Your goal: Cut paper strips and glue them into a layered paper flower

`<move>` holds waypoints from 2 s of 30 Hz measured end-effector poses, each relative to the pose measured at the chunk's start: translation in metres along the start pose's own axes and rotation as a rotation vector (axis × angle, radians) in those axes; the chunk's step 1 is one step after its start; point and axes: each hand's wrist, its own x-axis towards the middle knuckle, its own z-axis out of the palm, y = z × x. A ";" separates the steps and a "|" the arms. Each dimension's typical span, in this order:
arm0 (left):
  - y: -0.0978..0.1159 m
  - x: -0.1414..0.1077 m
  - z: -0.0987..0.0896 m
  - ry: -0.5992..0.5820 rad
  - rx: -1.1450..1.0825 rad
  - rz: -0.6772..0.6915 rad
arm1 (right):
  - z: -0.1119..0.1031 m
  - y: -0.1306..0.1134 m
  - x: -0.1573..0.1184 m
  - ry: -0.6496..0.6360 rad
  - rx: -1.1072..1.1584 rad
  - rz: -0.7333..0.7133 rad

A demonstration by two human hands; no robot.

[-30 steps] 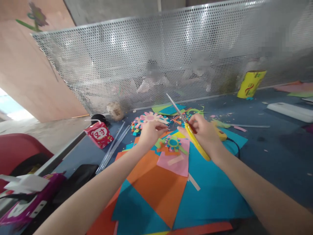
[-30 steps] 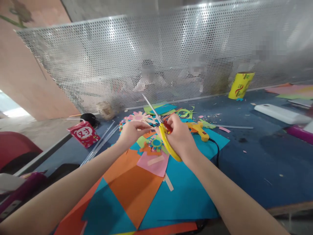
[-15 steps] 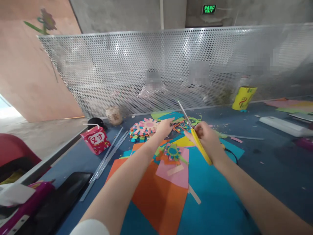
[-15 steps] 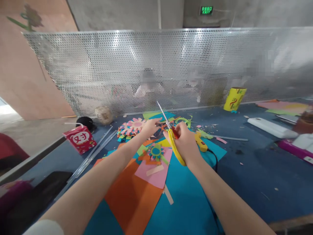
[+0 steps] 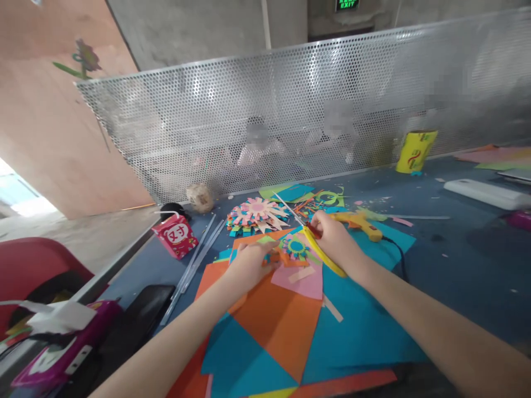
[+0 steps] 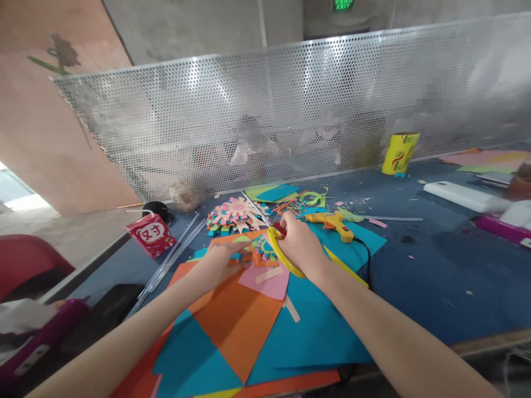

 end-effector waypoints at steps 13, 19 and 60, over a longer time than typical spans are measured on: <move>-0.008 0.007 -0.006 -0.113 -0.074 0.070 | 0.008 0.006 0.002 -0.045 -0.054 0.003; -0.004 0.033 -0.029 -0.292 -0.090 0.184 | 0.010 0.008 0.002 -0.047 -0.038 0.011; 0.049 -0.039 0.023 -0.135 -1.387 -0.087 | 0.019 -0.006 -0.028 0.162 -0.398 -0.432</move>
